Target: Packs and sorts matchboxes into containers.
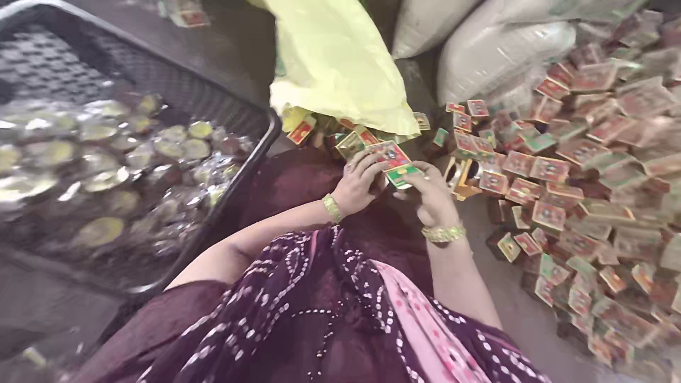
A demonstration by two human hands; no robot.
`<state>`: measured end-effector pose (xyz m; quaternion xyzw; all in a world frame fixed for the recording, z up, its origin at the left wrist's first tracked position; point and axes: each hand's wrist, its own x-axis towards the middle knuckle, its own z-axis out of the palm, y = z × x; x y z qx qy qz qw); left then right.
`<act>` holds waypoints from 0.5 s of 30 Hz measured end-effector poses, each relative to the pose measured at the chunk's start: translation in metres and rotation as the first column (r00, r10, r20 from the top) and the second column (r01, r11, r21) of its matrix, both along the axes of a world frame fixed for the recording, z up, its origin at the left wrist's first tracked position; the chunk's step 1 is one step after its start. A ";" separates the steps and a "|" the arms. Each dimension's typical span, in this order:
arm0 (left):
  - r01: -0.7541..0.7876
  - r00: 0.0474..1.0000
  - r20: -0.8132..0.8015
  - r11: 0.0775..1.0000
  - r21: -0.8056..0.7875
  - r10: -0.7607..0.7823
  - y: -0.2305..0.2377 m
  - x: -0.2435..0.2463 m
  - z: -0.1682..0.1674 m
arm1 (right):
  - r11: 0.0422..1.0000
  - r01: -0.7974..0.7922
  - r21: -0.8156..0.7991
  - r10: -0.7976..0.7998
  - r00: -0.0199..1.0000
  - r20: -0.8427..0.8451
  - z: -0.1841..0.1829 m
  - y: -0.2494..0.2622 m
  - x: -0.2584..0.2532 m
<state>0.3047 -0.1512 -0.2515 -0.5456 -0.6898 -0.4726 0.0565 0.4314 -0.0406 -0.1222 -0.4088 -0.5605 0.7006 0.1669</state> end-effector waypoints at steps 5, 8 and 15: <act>0.112 0.960 0.258 0.994 -0.004 -0.107 -0.012 -0.015 0.009 | 0.860 -0.254 0.443 0.185 0.964 0.193 0.017 -0.010 -0.011; 0.187 0.790 0.587 0.981 0.045 -0.178 -0.017 -0.019 0.016 | 0.418 -0.315 0.852 0.162 0.949 0.272 0.029 -0.032 -0.045; 0.321 0.580 0.811 0.936 -0.144 -0.074 -0.068 -0.029 0.064 | -0.102 -0.612 0.784 0.732 0.487 0.476 0.017 -0.132 -0.182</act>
